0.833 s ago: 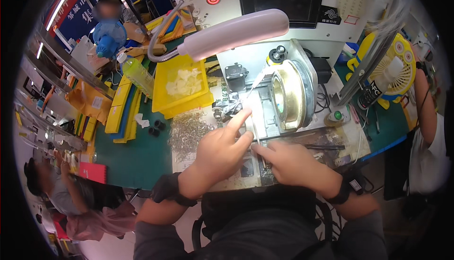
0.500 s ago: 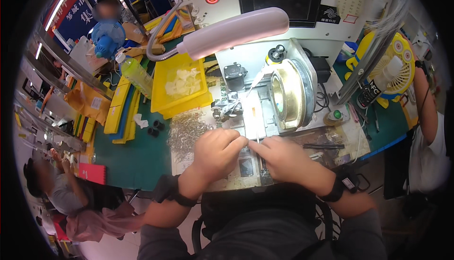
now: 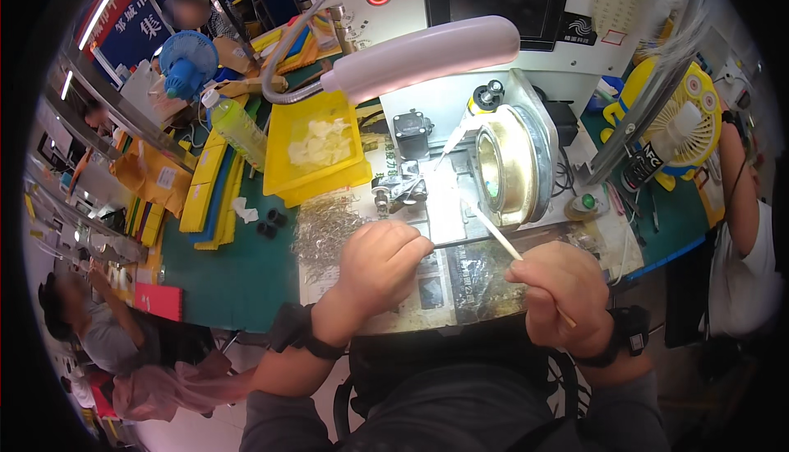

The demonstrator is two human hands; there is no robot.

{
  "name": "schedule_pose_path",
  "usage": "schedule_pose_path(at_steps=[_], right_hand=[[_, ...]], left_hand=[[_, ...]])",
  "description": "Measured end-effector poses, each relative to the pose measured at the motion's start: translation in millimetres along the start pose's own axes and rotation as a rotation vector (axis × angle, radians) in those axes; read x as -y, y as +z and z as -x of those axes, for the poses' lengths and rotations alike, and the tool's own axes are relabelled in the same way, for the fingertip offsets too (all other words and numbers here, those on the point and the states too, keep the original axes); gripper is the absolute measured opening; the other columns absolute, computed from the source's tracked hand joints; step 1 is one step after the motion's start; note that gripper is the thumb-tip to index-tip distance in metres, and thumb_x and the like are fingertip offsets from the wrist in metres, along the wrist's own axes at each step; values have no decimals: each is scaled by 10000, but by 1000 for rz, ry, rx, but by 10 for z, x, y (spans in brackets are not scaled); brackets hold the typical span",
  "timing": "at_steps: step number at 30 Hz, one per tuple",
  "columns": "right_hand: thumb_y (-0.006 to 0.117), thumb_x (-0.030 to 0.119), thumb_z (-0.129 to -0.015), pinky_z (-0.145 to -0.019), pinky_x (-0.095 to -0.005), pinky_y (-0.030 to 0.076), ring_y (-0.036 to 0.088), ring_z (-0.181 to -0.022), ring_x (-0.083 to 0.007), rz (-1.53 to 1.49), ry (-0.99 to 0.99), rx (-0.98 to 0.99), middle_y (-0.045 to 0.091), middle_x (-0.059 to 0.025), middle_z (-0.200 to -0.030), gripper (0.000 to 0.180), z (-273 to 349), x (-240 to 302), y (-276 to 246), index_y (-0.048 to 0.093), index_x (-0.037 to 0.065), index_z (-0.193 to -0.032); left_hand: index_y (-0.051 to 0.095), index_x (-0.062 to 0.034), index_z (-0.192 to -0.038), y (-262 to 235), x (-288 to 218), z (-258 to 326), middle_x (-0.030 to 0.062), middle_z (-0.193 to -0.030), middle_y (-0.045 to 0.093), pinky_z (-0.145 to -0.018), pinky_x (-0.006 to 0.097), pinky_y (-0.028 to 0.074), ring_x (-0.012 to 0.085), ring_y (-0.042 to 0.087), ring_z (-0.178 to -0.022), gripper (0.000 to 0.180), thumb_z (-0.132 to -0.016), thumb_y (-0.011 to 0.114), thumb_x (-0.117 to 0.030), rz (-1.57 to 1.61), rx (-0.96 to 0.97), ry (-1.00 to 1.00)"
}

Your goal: The recorder is assembling small metal components using specialized machinery, tweezers, and adhesive.

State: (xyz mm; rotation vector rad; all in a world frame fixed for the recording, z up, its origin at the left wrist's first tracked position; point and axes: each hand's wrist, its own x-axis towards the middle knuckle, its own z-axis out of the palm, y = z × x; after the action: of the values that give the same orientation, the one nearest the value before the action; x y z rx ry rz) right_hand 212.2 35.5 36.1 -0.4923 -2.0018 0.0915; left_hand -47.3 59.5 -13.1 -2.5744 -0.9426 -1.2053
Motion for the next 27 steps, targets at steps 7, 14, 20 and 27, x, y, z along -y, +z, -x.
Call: schedule_pose_path(at_steps=[7,14,20,27], right_hand=[[648,-2,-861,-504,-347,474,619,-589,-278,-25,-18,-53,652,-145,-761,140,-131,-101,138,678,-60,-984],[653,-6,-830,-511,-349,459,606,-592,-279,-78,6,-21,645,-123,-767,162,-56,-49,20,673,-45,-986],[744,148,-809,-606,-366,489,626,-651,-287,-16,227,335,643,-94,-772,260,288,-177,426,686,34,-1036],[788,218,-761,-797,-417,511,662,-895,-339,279,462,281,683,-177,-963,394,747,-484,-265,656,5,-1065]], left_hand=[[649,-66,-880,14,-3,-13,71,-805,617,-626,366,456,265,616,-719,259,-642,689,28,-13,0,4],[650,-67,-873,-26,-15,-2,69,-793,619,-626,365,458,264,618,-721,243,-657,683,40,-8,-8,-14],[653,-70,-873,-14,-25,-41,66,-802,621,-638,368,461,264,621,-732,251,-648,682,37,4,-1,-12],[655,-78,-871,-53,17,5,63,-810,620,-663,369,468,263,628,-749,266,-632,687,36,-6,11,-9]])
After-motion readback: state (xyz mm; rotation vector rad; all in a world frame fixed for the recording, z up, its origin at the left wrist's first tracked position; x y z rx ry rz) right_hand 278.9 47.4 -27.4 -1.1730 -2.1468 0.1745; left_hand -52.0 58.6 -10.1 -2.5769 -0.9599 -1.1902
